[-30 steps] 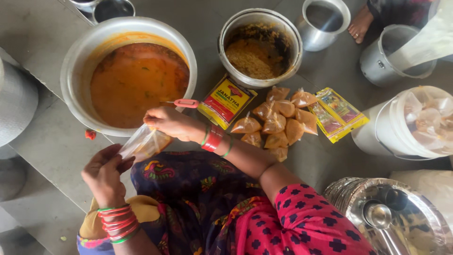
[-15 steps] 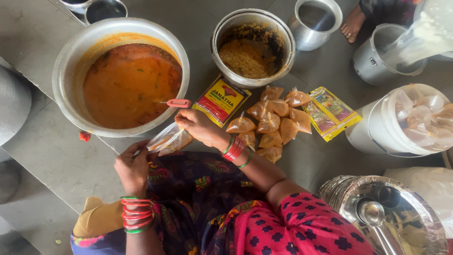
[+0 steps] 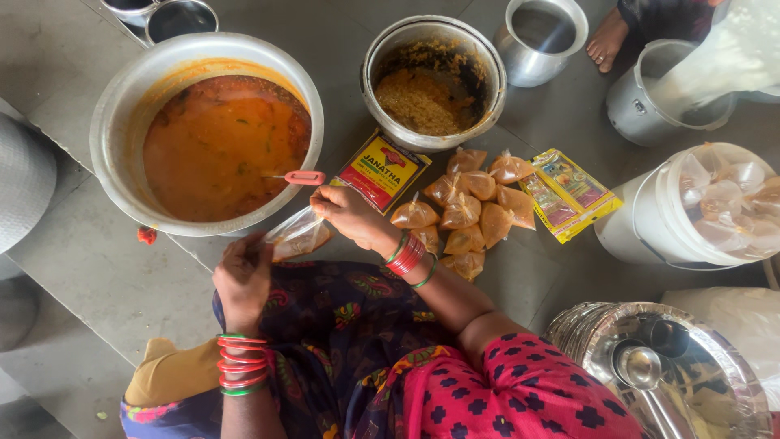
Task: The person sits on the floor and ladles hot curry from a large aluminum pot into small clear plastic bags, one at a time. They tie each filled bag closed and set it with a growing pile of filled bags beside them, working through many bags in sequence.
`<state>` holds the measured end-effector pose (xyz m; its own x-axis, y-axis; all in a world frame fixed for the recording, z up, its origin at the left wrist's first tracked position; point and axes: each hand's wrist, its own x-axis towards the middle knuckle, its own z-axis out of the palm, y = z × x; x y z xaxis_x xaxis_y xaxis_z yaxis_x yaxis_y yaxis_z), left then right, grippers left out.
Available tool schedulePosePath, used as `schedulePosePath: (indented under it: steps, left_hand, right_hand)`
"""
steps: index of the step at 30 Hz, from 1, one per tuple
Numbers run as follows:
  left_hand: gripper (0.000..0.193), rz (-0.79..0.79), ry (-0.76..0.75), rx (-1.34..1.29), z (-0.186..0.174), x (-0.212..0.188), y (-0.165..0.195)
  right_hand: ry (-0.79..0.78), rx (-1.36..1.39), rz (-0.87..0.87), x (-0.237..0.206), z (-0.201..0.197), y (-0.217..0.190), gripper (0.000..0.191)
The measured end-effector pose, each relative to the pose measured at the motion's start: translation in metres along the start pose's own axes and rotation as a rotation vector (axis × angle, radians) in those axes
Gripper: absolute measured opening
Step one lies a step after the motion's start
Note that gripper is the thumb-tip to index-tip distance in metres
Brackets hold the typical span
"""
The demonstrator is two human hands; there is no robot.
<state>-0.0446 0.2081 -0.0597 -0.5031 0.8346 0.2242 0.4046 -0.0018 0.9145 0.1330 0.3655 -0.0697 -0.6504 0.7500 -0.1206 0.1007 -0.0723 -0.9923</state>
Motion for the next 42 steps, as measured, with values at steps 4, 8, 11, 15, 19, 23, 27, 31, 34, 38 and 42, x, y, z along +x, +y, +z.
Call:
schedulePosePath:
  steps: [4,8,11,15,19,23,27,31,34,38,42]
  left_hand:
    - [0.037,0.057,0.001,0.113,0.006,-0.003,0.011]
    - [0.019,0.231,0.148,0.323,0.016,-0.003,0.007]
    - [0.013,0.22,0.181,0.314,0.02,-0.002,0.003]
    - [0.009,0.27,0.189,0.34,0.023,-0.004,0.005]
    - [0.008,0.272,0.182,0.377,0.028,-0.007,0.015]
    - [0.011,0.243,0.16,0.359,0.03,-0.008,0.02]
    - [0.011,0.245,0.148,0.385,0.032,-0.007,0.02]
    - [0.014,0.252,0.129,0.388,0.034,-0.007,0.018]
    - [0.017,0.271,0.105,0.396,0.035,-0.005,0.018]
    - [0.017,0.301,0.095,0.4,0.036,-0.003,0.019]
    - [0.017,0.295,0.094,0.386,0.036,-0.004,0.021]
  right_hand:
    - [-0.005,0.015,0.029,-0.002,-0.006,0.001,0.013]
    - [-0.001,0.046,0.035,-0.001,-0.008,0.004,0.013]
    - [-0.014,0.085,0.03,0.0,-0.01,0.008,0.011]
    - [0.009,0.017,0.031,0.002,-0.016,0.014,0.012]
    - [0.02,0.004,0.032,0.001,-0.021,0.016,0.012]
    - [0.055,-0.043,0.02,0.0,-0.023,0.013,0.012]
    - [0.093,-0.102,0.014,-0.004,-0.023,0.009,0.01]
    - [0.106,-0.1,0.006,-0.006,-0.025,0.006,0.01]
    - [0.115,-0.138,-0.063,-0.004,-0.03,0.006,0.009]
    - [0.138,-0.178,-0.027,-0.002,-0.034,0.007,0.01]
    - [0.15,-0.181,-0.024,-0.002,-0.034,0.007,0.008]
